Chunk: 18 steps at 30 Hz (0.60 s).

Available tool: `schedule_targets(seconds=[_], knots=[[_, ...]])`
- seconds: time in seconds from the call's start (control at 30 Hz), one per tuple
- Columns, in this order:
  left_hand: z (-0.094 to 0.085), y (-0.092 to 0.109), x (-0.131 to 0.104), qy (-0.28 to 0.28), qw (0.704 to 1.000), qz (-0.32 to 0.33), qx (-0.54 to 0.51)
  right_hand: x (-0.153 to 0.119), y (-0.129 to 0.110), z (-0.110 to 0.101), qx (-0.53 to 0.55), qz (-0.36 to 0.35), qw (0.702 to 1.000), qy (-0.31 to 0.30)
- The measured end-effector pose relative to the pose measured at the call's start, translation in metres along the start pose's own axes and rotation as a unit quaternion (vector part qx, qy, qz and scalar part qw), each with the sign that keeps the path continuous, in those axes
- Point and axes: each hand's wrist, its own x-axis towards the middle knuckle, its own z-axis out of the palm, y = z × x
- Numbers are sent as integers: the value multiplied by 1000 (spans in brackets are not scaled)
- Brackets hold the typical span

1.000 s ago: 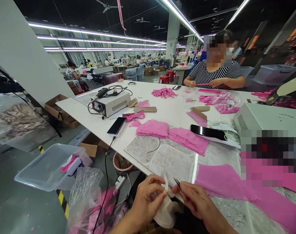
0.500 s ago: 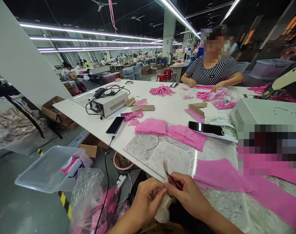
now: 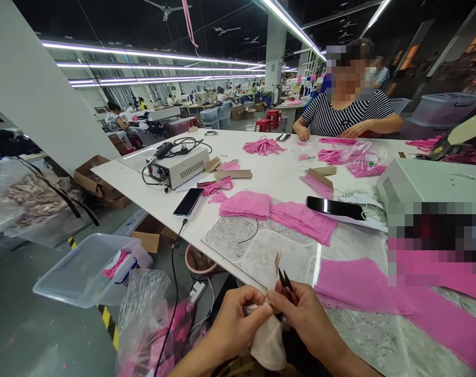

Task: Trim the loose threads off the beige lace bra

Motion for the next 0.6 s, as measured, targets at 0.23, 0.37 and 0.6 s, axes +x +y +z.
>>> schedule_targets(seconds=[0.23, 0.37, 0.6], knots=[[0, 0, -8, 63, 991, 105, 47, 5, 4, 5, 149, 96, 984, 0], [0, -9, -8, 75, 992, 106, 0, 7, 8, 5, 155, 124, 979, -38], [4, -16, -1, 67, 982, 154, -91, 9, 9, 5, 164, 141, 975, -53]])
